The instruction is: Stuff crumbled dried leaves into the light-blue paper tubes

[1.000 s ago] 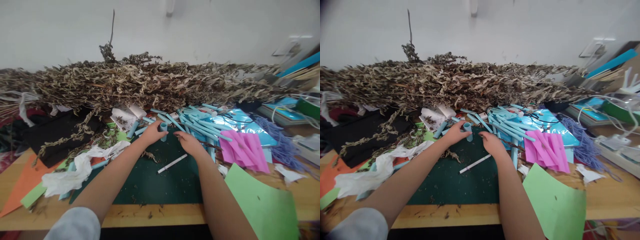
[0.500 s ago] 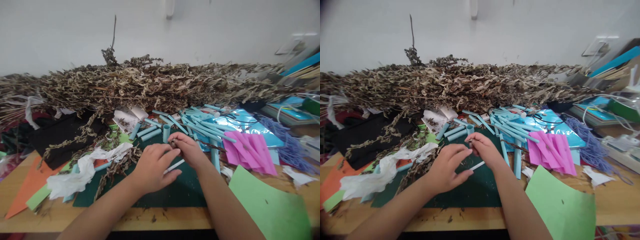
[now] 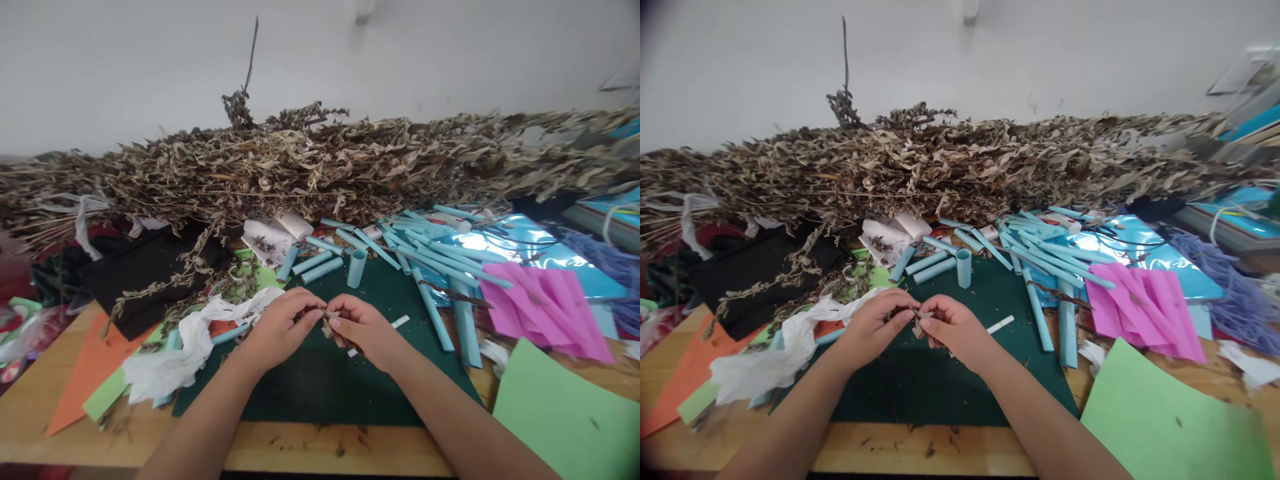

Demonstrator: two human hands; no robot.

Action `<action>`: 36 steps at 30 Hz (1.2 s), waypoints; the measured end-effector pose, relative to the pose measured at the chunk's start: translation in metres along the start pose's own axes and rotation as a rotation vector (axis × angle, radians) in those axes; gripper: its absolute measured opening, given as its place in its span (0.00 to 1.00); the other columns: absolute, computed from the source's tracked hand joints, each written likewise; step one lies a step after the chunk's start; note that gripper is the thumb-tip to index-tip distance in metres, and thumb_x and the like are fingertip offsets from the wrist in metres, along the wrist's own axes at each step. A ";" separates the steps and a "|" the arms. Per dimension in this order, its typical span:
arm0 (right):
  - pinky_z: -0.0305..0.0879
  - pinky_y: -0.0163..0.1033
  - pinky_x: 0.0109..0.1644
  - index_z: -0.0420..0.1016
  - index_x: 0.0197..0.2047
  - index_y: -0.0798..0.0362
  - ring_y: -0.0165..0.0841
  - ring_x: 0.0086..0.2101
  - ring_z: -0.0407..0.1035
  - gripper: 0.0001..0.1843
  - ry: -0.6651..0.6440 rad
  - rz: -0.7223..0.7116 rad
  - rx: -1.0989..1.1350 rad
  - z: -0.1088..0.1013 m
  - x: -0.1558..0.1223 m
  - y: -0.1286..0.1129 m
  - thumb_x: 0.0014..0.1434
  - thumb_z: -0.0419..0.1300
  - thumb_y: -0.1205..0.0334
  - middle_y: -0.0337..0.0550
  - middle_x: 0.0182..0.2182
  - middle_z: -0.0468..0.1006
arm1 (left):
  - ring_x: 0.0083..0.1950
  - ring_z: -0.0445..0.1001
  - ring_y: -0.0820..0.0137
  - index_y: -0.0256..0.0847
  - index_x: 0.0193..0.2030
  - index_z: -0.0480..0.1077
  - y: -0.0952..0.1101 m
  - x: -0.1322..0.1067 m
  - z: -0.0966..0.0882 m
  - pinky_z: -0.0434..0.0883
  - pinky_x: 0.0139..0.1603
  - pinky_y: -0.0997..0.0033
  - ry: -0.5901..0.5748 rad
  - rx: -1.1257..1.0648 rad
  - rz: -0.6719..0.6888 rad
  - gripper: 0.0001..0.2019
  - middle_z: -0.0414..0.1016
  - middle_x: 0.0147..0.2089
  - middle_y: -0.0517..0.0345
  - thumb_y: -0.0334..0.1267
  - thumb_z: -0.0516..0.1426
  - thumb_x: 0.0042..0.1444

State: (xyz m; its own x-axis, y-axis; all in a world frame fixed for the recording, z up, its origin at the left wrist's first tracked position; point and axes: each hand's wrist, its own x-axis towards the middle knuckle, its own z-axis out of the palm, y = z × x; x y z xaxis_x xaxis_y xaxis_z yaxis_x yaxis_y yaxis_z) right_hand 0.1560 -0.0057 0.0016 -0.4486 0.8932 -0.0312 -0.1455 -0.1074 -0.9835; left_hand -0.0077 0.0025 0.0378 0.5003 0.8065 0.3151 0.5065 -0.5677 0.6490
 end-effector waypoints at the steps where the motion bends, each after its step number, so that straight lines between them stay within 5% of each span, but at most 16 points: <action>1: 0.51 0.28 0.18 0.61 0.34 0.53 0.23 0.18 0.58 0.07 -0.004 0.000 -0.049 -0.001 0.000 0.000 0.51 0.53 0.60 0.36 0.22 0.67 | 0.35 0.66 0.73 0.39 0.33 0.67 -0.002 0.000 -0.002 0.63 0.37 0.73 -0.034 -0.026 -0.020 0.07 0.68 0.32 0.57 0.34 0.49 0.54; 9: 0.54 0.38 0.37 0.67 0.26 0.54 0.32 0.33 0.60 0.03 -0.006 -0.179 -0.568 0.001 -0.001 -0.009 0.50 0.54 0.68 0.41 0.28 0.67 | 0.31 0.65 0.74 0.38 0.28 0.66 -0.002 -0.006 0.004 0.62 0.33 0.75 -0.088 -0.137 -0.227 0.06 0.67 0.27 0.60 0.34 0.49 0.52; 14: 0.50 0.34 0.30 0.61 0.20 0.54 0.29 0.26 0.56 0.10 0.013 -0.264 -0.729 -0.001 -0.001 -0.008 0.52 0.51 0.68 0.38 0.22 0.61 | 0.28 0.65 0.75 0.39 0.30 0.64 -0.001 -0.006 0.014 0.62 0.29 0.77 -0.099 -0.316 -0.384 0.04 0.67 0.27 0.61 0.37 0.52 0.49; 24: 0.50 0.32 0.27 0.59 0.20 0.55 0.26 0.23 0.56 0.10 0.065 -0.274 -0.708 -0.005 0.000 -0.007 0.52 0.50 0.68 0.36 0.19 0.60 | 0.24 0.64 0.78 0.38 0.27 0.62 -0.002 -0.006 0.010 0.62 0.27 0.78 -0.125 -0.507 -0.515 0.01 0.63 0.22 0.65 0.32 0.51 0.47; 33: 0.47 0.31 0.21 0.56 0.18 0.54 0.24 0.18 0.50 0.13 0.185 -0.154 -0.551 -0.021 0.003 -0.010 0.52 0.49 0.61 0.33 0.15 0.54 | 0.20 0.64 0.81 0.37 0.26 0.60 -0.006 -0.005 -0.003 0.63 0.23 0.81 0.060 -0.697 -0.539 0.03 0.63 0.20 0.67 0.29 0.53 0.44; 36: 0.52 0.30 0.20 0.61 0.22 0.54 0.24 0.18 0.54 0.11 0.181 -0.116 -0.471 -0.017 0.003 -0.007 0.52 0.50 0.59 0.34 0.16 0.58 | 0.23 0.66 0.80 0.36 0.27 0.60 -0.003 -0.005 0.005 0.65 0.27 0.80 0.040 -0.747 -0.548 0.04 0.64 0.22 0.65 0.32 0.54 0.46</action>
State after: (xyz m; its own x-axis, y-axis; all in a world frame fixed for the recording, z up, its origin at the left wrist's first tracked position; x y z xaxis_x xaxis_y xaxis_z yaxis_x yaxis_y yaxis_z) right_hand 0.1703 0.0051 0.0052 -0.2872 0.9533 0.0938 0.2459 0.1680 -0.9546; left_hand -0.0085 -0.0008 0.0309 0.2931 0.9438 -0.1529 0.0739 0.1370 0.9878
